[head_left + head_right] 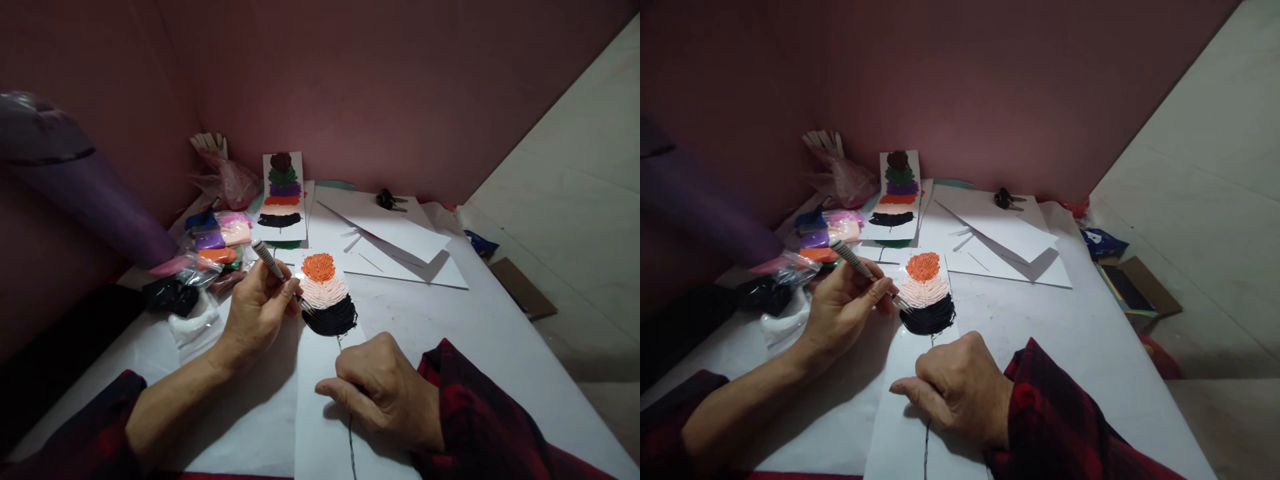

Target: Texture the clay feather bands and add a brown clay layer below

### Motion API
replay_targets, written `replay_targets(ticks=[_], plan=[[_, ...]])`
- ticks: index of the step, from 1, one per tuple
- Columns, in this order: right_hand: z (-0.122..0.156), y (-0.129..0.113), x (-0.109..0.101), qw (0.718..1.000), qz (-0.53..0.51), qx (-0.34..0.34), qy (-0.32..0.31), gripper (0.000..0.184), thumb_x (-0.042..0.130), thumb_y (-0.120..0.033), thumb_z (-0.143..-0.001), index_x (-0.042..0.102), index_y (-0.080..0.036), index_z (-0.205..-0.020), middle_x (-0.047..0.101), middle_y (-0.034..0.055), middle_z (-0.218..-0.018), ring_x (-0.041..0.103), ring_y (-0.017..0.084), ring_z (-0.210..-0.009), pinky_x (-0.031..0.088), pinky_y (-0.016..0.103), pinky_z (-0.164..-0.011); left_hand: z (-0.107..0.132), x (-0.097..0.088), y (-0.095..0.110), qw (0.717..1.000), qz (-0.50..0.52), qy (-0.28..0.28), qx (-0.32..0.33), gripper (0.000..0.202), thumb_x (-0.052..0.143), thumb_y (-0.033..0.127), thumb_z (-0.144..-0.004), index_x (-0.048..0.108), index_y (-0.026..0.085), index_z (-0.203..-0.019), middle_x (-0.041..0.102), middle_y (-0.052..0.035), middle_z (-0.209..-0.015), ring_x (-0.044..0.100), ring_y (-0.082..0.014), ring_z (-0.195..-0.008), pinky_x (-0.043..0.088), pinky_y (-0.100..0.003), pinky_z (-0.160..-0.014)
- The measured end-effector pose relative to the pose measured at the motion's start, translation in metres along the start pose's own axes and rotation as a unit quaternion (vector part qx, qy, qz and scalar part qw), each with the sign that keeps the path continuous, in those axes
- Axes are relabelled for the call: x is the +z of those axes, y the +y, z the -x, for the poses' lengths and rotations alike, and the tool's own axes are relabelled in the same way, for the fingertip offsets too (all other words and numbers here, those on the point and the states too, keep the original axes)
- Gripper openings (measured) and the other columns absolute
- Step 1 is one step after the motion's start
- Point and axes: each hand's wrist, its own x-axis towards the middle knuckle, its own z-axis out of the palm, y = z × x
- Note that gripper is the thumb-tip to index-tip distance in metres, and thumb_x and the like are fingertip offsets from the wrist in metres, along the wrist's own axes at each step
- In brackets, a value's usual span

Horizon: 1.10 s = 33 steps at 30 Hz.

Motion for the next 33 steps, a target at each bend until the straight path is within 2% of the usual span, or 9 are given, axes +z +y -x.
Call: replay_targets(ticks=[8,13,25,29,33], plan=[[-0.001,0.001,0.000,1.000,-0.001,-0.003,0.003,0.051,0.045,-0.036,-0.098,0.047,-0.016,-0.051,0.040,-0.0053,-0.046,0.028,0.008,-0.044,0.017,0.026,-0.046,-0.007,0.000,0.002,0.998,0.023,0.039,-0.041,0.017,0.064,0.024,-0.081,0.048,0.018,-0.082,0.063,0.0026,-0.061,0.059,-0.0109,-0.043,0.050,-0.021,-0.040],[0.000,0.001,0.002,1.000,-0.001,-0.002,0.004,0.051,0.046,-0.035,-0.098,0.046,-0.016,-0.051,0.040,-0.0054,-0.046,0.027,0.007,-0.044,0.017,0.026,-0.046,-0.008,-0.001,0.002,0.998,0.014,0.055,-0.037,0.017,0.063,0.023,-0.081,0.047,0.018,-0.083,0.062,0.0033,-0.062,0.058,-0.0098,-0.044,0.049,-0.020,-0.041],[0.000,0.001,0.000,1.000,-0.002,-0.003,-0.002,0.051,0.046,-0.035,-0.098,0.048,-0.017,-0.051,0.039,-0.0056,-0.046,0.028,0.008,-0.044,0.018,0.026,-0.045,-0.005,-0.004,0.000,0.999,-0.021,0.048,0.015,0.014,0.061,0.021,-0.084,0.048,0.019,-0.084,0.063,0.0025,-0.066,0.057,-0.0086,-0.046,0.047,-0.020,-0.043],[0.000,0.001,0.001,1.000,0.002,-0.006,-0.001,0.051,0.044,-0.036,-0.099,0.048,-0.017,-0.051,0.040,-0.0055,-0.046,0.029,0.008,-0.043,0.018,0.026,-0.045,-0.003,-0.004,0.005,0.995,-0.042,0.077,0.049,0.013,0.063,0.019,-0.084,0.050,0.018,-0.084,0.063,0.0028,-0.067,0.058,-0.0080,-0.047,0.048,-0.019,-0.044],[0.000,0.001,0.001,1.000,0.004,0.002,-0.004,0.051,0.045,-0.036,-0.099,0.049,-0.016,-0.051,0.041,-0.0054,-0.046,0.029,0.008,-0.044,0.018,0.026,-0.046,0.002,-0.002,0.010,0.989,-0.019,0.122,0.083,0.014,0.065,0.017,-0.083,0.052,0.018,-0.085,0.063,0.0031,-0.068,0.059,-0.0084,-0.048,0.051,-0.020,-0.047]])
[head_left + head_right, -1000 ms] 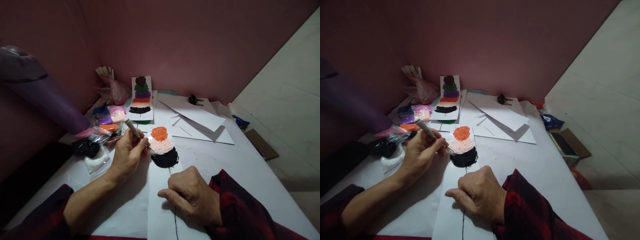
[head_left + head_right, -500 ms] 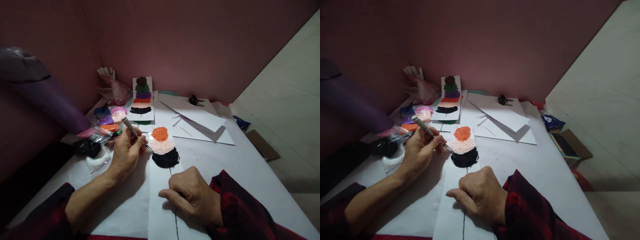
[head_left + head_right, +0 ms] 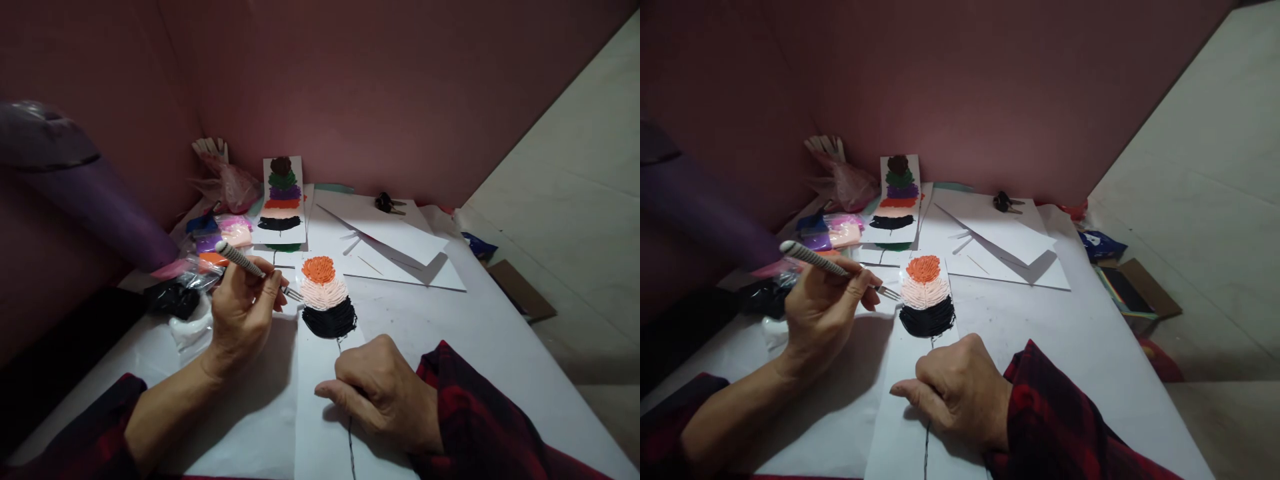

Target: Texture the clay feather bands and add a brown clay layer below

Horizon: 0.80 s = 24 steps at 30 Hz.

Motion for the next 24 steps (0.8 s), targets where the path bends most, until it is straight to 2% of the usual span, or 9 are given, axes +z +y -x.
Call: replay_targets(ticks=[3,8,11,19,24], plan=[[0.000,0.000,0.000,1.000,-0.003,-0.001,-0.001,0.051,0.045,-0.037,-0.098,0.049,-0.016,-0.051,0.041,-0.0054,-0.046,0.029,0.008,-0.044,0.018,0.026,-0.046,0.006,0.003,0.003,1.000,0.024,0.003,0.019,0.015,0.066,0.016,-0.083,0.052,0.019,-0.087,0.064,0.0028,-0.071,0.060,-0.0089,-0.049,0.053,-0.022,-0.049],[-0.001,0.000,-0.001,1.000,-0.004,-0.004,0.003,0.051,0.045,-0.036,-0.098,0.048,-0.016,-0.051,0.042,-0.0050,-0.045,0.030,0.008,-0.043,0.018,0.026,-0.047,0.014,0.010,0.000,0.994,0.067,-0.086,-0.034,0.012,0.064,0.018,-0.086,0.051,0.019,-0.087,0.066,0.0017,-0.071,0.063,-0.0111,-0.051,0.054,-0.024,-0.048],[-0.001,0.000,-0.001,1.000,-0.001,-0.009,0.005,0.052,0.044,-0.037,-0.099,0.048,-0.016,-0.052,0.043,-0.0049,-0.045,0.031,0.008,-0.043,0.018,0.026,-0.047,0.016,0.012,-0.004,0.990,0.064,-0.112,-0.061,0.012,0.064,0.021,-0.087,0.052,0.019,-0.088,0.066,0.0009,-0.073,0.064,-0.0120,-0.053,0.054,-0.024,-0.049],[0.000,0.000,-0.001,1.000,-0.002,-0.007,0.007,0.053,0.043,-0.037,-0.099,0.049,-0.017,-0.051,0.042,-0.0050,-0.046,0.031,0.008,-0.043,0.018,0.026,-0.046,0.016,0.012,-0.010,0.989,0.029,-0.121,-0.086,0.011,0.063,0.023,-0.087,0.052,0.020,-0.087,0.063,0.0030,-0.063,0.063,-0.0123,-0.054,0.052,-0.023,-0.053],[0.000,0.000,-0.001,1.000,-0.006,-0.007,0.008,0.053,0.044,-0.037,-0.099,0.048,-0.017,-0.051,0.040,-0.0057,-0.045,0.029,0.008,-0.043,0.018,0.026,-0.046,0.013,0.011,-0.010,0.988,0.024,-0.133,-0.073,0.012,0.062,0.023,-0.088,0.051,0.019,-0.087,0.064,0.0015,-0.071,0.063,-0.0116,-0.056,0.053,-0.024,-0.054]])
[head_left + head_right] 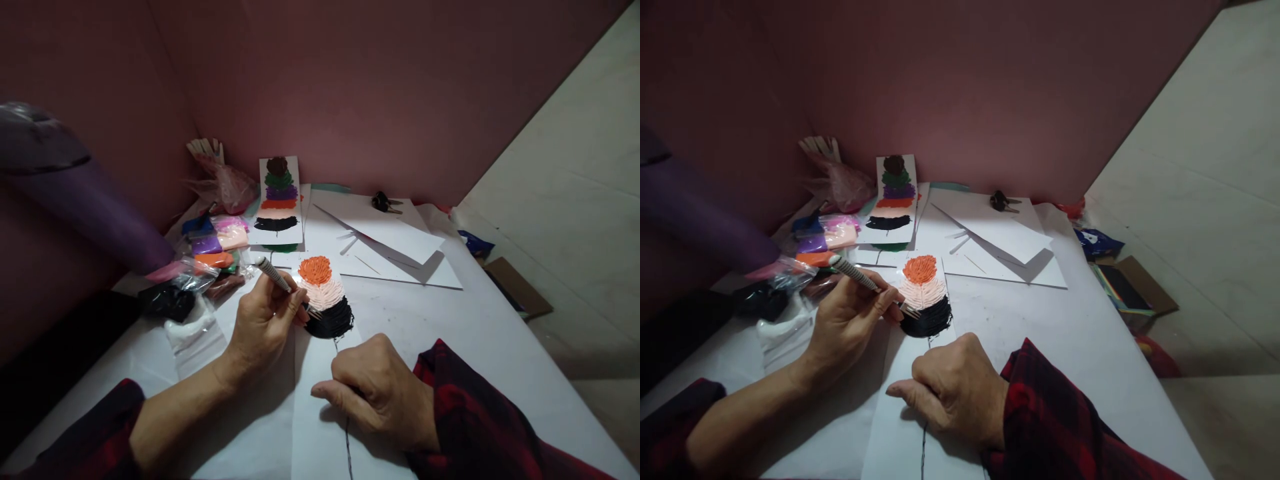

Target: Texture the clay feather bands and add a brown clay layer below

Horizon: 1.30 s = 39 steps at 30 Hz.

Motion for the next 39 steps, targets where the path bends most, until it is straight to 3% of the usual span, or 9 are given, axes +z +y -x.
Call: replay_targets(ticks=[17,39], plan=[[0.001,0.000,0.001,1.000,-0.005,0.007,0.006,0.051,0.047,-0.037,-0.097,0.047,-0.015,-0.051,0.039,-0.0059,-0.046,0.027,0.007,-0.045,0.017,0.026,-0.046,-0.009,-0.009,-0.001,0.999,-0.030,0.024,0.027,0.013,0.061,0.021,-0.086,0.048,0.019,-0.084,0.062,0.0028,-0.067,0.061,-0.0105,-0.047,0.051,-0.021,-0.045],[0.001,0.000,0.000,1.000,-0.011,0.014,-0.004,0.048,0.049,-0.034,-0.096,0.047,-0.015,-0.052,0.039,-0.0060,-0.047,0.027,0.007,-0.045,0.017,0.025,-0.047,-0.012,-0.016,-0.002,0.996,-0.045,0.066,0.040,0.012,0.060,0.019,-0.085,0.048,0.019,-0.085,0.063,0.0023,-0.068,0.058,-0.0089,-0.046,0.048,-0.020,-0.043]])
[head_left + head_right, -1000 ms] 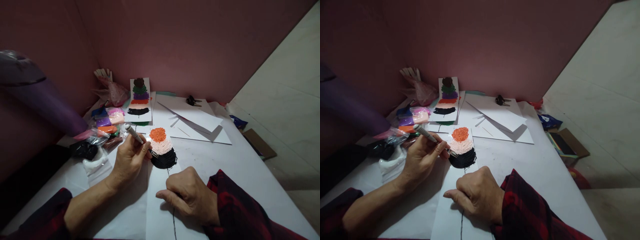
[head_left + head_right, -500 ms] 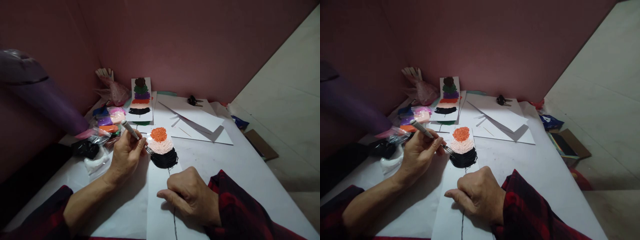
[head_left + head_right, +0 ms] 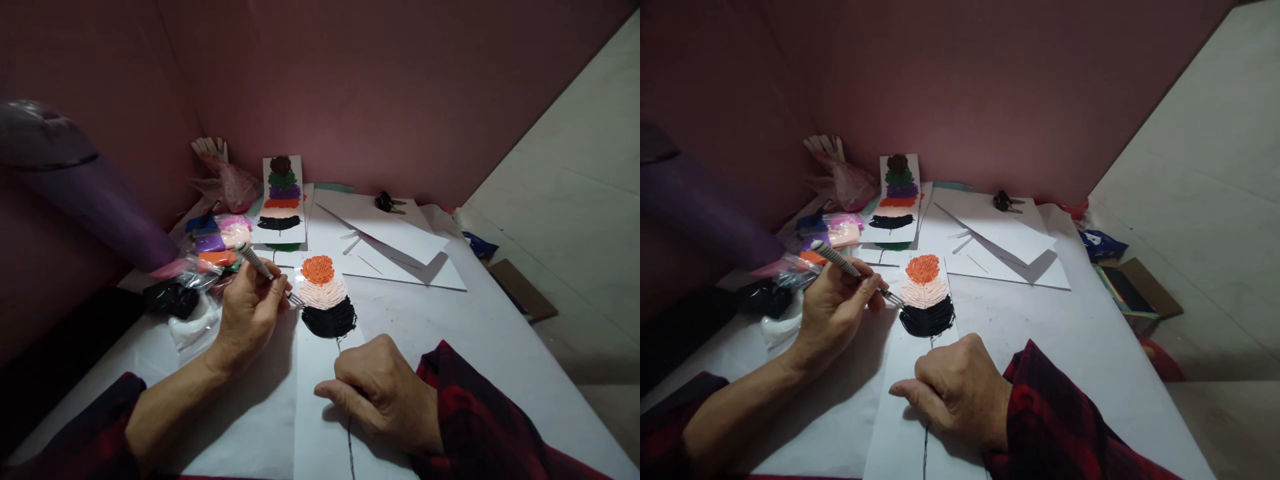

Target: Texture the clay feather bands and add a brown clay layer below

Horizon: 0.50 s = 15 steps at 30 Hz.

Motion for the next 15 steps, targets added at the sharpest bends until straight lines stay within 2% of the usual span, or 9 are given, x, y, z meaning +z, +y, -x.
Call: replay_targets(ticks=[8,15], plan=[[0.000,0.000,-0.001,1.000,-0.005,0.004,-0.007,0.049,0.049,-0.035,-0.096,0.046,-0.016,-0.052,0.039,-0.0058,-0.047,0.028,0.007,-0.045,0.017,0.025,-0.047,0.005,0.003,0.011,0.997,0.029,0.074,0.019,0.013,0.065,0.018,-0.082,0.053,0.017,-0.085,0.064,0.0018,-0.069,0.060,-0.0094,-0.047,0.051,-0.021,-0.045],[-0.001,0.000,-0.001,1.000,0.002,-0.004,0.000,0.048,0.049,-0.034,-0.096,0.047,-0.016,-0.052,0.039,-0.0058,-0.047,0.029,0.007,-0.045,0.017,0.026,-0.047,0.012,0.013,0.013,0.995,0.102,-0.014,-0.017,0.013,0.064,0.017,-0.085,0.051,0.017,-0.085,0.066,0.0013,-0.069,0.064,-0.0111,-0.051,0.055,-0.022,-0.047]])
